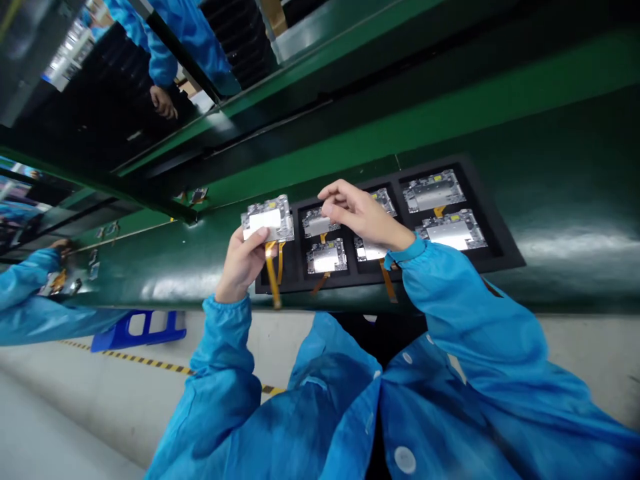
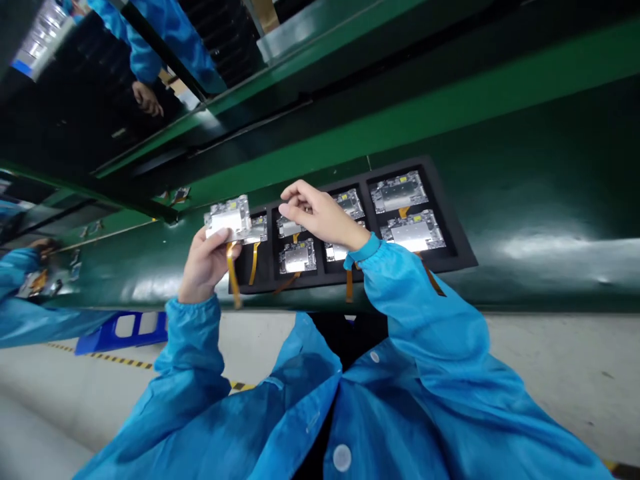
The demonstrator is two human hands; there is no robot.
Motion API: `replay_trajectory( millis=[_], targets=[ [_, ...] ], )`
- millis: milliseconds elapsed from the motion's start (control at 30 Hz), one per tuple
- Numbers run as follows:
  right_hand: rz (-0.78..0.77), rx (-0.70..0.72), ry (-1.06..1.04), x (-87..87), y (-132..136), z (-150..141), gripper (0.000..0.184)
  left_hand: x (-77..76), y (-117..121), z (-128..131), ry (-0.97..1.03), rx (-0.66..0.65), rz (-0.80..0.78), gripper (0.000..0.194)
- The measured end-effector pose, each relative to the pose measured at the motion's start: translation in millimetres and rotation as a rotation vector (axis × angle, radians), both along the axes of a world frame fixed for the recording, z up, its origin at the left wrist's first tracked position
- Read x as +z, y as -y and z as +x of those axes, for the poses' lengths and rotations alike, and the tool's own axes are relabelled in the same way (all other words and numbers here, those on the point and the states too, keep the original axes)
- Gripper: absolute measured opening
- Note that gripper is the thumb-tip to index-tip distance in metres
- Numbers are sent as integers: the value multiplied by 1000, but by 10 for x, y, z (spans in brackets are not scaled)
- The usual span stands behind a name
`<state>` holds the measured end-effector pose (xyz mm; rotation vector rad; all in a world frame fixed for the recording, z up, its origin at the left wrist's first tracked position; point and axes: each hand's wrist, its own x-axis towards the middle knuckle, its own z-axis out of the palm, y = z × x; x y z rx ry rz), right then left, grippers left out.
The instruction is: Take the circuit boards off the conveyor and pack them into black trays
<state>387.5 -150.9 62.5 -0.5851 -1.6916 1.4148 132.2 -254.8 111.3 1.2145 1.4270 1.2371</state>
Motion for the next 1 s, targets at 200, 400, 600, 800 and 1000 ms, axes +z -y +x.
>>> replay_trajectory(
  millis=[200,400,600,800,1000],
  targets=[
    [33,46,71,-35,15,23,37,3,511,-324,78,84,-380,46],
    [41,41,135,-36,23,29,31,-310,464,-356,2,97,-424,52],
    [56,38,157,-30,22,43,29,-404,383,-308,-13,52,-440,63],
    [68,38,161,-25,27,28,27,-313,511,-355,-144,37,-501,85],
    [63,22,170,-4,46,38,21,-93,659,-430,-735,83,-320,53]
  ],
)
